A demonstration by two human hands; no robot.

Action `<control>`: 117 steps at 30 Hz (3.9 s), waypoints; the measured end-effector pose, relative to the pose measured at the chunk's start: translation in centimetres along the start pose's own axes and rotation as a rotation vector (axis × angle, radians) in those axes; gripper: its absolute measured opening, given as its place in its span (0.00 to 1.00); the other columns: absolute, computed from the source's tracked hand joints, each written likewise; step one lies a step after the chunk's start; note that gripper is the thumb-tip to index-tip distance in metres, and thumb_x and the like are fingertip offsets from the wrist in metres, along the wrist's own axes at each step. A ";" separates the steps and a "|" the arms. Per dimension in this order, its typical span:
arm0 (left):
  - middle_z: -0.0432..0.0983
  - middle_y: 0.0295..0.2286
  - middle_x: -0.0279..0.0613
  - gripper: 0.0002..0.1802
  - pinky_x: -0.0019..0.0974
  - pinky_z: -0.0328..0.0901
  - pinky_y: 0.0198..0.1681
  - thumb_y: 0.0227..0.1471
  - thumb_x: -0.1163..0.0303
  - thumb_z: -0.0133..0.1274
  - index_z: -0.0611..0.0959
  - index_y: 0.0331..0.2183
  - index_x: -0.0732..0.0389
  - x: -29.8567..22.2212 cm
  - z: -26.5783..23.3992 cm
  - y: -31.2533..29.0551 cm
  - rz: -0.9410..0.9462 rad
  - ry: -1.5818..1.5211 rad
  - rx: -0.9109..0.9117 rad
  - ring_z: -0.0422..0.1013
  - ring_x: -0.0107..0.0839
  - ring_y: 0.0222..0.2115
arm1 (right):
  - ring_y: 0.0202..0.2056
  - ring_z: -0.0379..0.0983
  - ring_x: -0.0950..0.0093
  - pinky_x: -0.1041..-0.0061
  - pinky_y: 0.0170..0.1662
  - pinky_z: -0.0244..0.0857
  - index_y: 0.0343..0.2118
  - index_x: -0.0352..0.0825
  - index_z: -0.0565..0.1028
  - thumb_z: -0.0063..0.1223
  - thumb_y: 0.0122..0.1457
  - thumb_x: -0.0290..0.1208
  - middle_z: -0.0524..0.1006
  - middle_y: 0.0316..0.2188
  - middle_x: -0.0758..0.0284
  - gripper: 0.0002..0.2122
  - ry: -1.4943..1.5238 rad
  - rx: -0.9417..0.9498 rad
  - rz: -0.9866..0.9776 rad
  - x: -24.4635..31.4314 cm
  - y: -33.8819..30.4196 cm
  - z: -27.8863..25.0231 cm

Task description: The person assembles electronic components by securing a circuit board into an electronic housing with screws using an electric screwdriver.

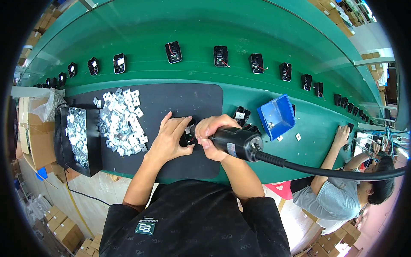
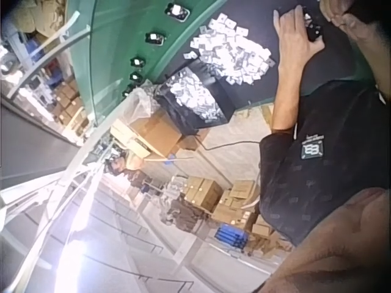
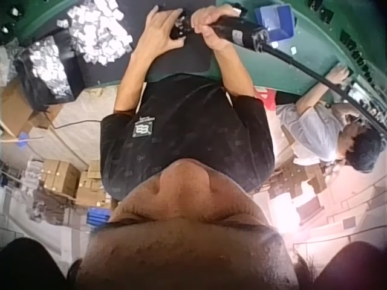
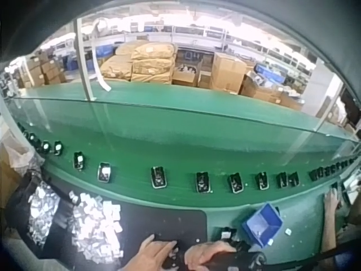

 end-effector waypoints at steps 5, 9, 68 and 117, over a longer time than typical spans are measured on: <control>0.71 0.37 0.45 0.40 0.50 0.52 0.57 0.25 0.67 0.63 0.71 0.47 0.65 0.3 -0.2 0.1 0.017 -0.019 -0.006 0.68 0.40 0.41 | 0.17 0.65 0.78 0.76 0.25 0.64 0.29 0.37 0.63 0.58 0.49 0.25 0.67 0.16 0.72 0.12 -0.025 0.058 -0.047 -0.4 -0.1 0.1; 0.71 0.37 0.46 0.40 0.50 0.52 0.57 0.25 0.66 0.63 0.72 0.46 0.66 0.2 -0.3 0.2 0.028 -0.001 0.003 0.68 0.41 0.41 | 0.18 0.65 0.78 0.76 0.25 0.63 0.31 0.38 0.63 0.59 0.49 0.26 0.67 0.16 0.72 0.13 -0.028 0.072 -0.110 -0.8 -0.6 0.0; 0.68 0.47 0.49 0.18 0.36 0.68 0.33 0.29 0.65 0.66 0.80 0.27 0.62 0.9 -1.5 -1.9 0.070 0.217 -0.176 0.73 0.39 0.34 | 0.17 0.62 0.78 0.76 0.23 0.61 0.54 0.23 0.52 0.51 0.53 0.25 0.66 0.19 0.66 0.29 -0.684 -0.662 -0.546 12.5 -2.0 -12.8; 0.71 0.40 0.38 0.08 0.43 0.52 0.51 0.37 0.75 0.61 0.79 0.25 0.58 -2.7 -5.5 3.1 0.078 0.092 0.126 0.66 0.36 0.43 | 0.18 0.63 0.79 0.75 0.25 0.62 0.55 0.26 0.54 0.49 0.53 0.27 0.68 0.22 0.68 0.27 -0.583 -0.656 -0.559 12.7 -2.5 -11.6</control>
Point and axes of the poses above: each hand's wrist, its own y-axis towards the middle knuckle, its own z-axis out of the palm, x = y × z, the point moved 1 cm from there along y, towards the middle knuckle
